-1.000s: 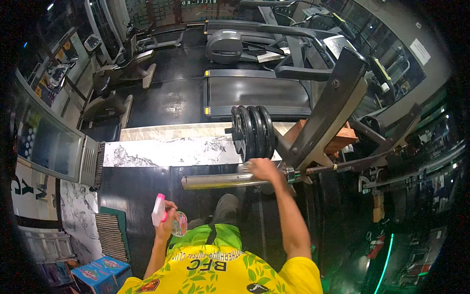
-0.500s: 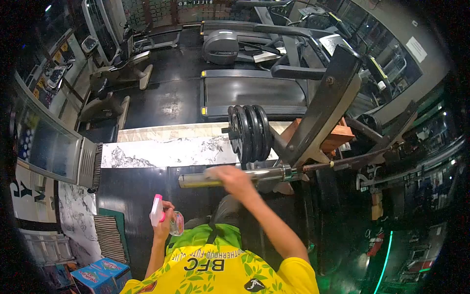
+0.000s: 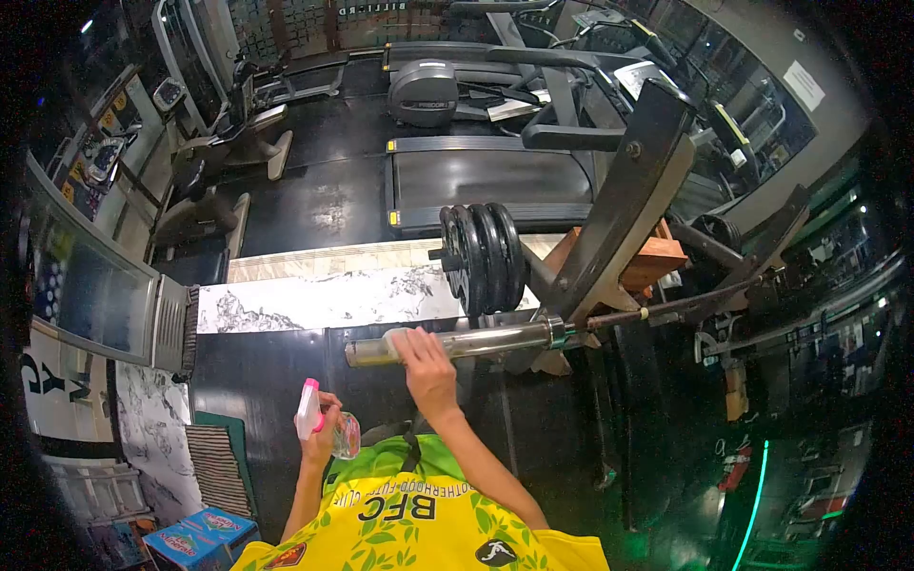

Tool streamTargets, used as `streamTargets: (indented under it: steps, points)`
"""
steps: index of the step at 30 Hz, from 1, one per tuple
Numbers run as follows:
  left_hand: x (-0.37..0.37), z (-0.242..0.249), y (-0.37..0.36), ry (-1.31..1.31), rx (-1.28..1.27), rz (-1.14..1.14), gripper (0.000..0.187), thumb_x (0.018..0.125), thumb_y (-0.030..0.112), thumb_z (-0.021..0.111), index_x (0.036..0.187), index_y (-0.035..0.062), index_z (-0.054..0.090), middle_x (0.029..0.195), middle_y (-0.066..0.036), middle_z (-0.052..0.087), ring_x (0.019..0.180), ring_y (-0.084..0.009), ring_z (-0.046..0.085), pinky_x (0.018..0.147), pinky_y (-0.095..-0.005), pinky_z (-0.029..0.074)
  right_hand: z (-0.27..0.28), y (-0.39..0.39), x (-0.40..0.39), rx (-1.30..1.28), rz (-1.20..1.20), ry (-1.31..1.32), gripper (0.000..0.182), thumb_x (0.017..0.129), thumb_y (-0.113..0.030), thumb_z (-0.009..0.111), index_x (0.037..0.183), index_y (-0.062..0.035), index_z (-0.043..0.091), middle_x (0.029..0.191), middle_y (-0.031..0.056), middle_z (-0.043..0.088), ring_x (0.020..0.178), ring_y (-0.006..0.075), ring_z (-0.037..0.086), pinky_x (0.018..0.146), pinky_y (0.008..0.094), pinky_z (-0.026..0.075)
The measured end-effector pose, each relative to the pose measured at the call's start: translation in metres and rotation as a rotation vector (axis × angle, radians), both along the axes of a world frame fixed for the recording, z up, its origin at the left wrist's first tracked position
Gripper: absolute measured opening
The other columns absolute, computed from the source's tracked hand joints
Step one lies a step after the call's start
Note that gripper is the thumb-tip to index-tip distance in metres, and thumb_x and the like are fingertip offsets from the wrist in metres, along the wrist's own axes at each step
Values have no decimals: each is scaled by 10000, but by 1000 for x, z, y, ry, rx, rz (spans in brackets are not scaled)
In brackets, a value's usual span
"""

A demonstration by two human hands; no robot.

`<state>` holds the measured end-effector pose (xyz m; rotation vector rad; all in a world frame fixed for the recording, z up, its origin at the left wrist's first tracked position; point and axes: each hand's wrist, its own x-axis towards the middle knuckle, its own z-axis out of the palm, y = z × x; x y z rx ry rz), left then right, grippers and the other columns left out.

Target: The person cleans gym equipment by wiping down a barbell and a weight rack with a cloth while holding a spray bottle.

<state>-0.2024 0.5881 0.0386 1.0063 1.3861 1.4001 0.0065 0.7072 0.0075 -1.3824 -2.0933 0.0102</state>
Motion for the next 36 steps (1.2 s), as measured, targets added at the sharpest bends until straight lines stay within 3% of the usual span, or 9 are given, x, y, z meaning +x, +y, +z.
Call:
streamTargets:
  steps: [5,13,17,19,22,27,31,32,36]
  points:
    - [0,-2,6,-27,14,-28,75,898,43,609,936,6,556,838,-45,573,609,-91,578,570,-251,474,21,-1,55,-65,173,-88,464,784,6,556,1217,-147,617,1208,96,616,1153,278,586,967,386,498]
    - [-11,-8,7,53,11,-43,75,891,37,607,938,8,556,806,-44,578,613,-87,580,575,-247,471,35,34,166,18,-195,-234,413,865,19,487,1213,-149,632,1190,135,638,1189,346,553,1013,428,457]
    - [-11,-1,6,25,19,-51,74,889,28,605,937,5,554,814,-47,583,615,-89,584,568,-248,472,60,74,184,-62,-433,52,326,917,-66,482,1194,-127,641,1230,159,616,1146,383,569,1000,451,447]
    - [-10,2,10,2,18,-62,75,891,24,605,941,6,552,817,-45,583,614,-89,584,559,-251,471,55,97,207,-748,-310,24,315,918,-87,486,1197,-111,632,1226,179,608,1124,391,574,963,451,456]
    - [-10,-7,13,-34,-10,-88,97,875,24,629,943,7,561,824,-38,596,640,-73,563,605,-232,463,45,97,210,-746,-320,44,309,912,-78,492,1187,-93,632,1220,189,601,1127,389,564,928,452,459]
    - [-1,-7,21,-44,-22,-140,99,875,17,622,948,7,557,832,-43,598,643,-76,572,610,-230,465,2,30,178,132,-374,53,365,888,36,495,1176,-118,656,1263,121,599,1221,369,518,1000,446,445]
    - [7,-5,26,-96,-20,-162,99,872,10,621,946,4,555,834,-48,599,641,-77,574,608,-230,465,-15,-11,159,116,-512,164,470,871,109,485,1254,-129,621,1362,111,533,1314,354,434,1049,434,433]
    - [8,-4,26,-96,-19,-169,99,872,10,621,946,4,555,834,-48,599,641,-77,574,608,-230,465,-22,-17,153,128,-556,215,505,812,147,421,1230,-59,617,1345,189,530,1303,368,443,1019,430,426]
    - [10,-3,25,-98,-13,-177,89,884,27,619,945,7,558,838,-41,586,636,-74,574,589,-233,465,-65,-35,148,34,-685,331,453,880,61,524,1315,-66,548,1385,178,494,1313,354,430,1006,461,459]
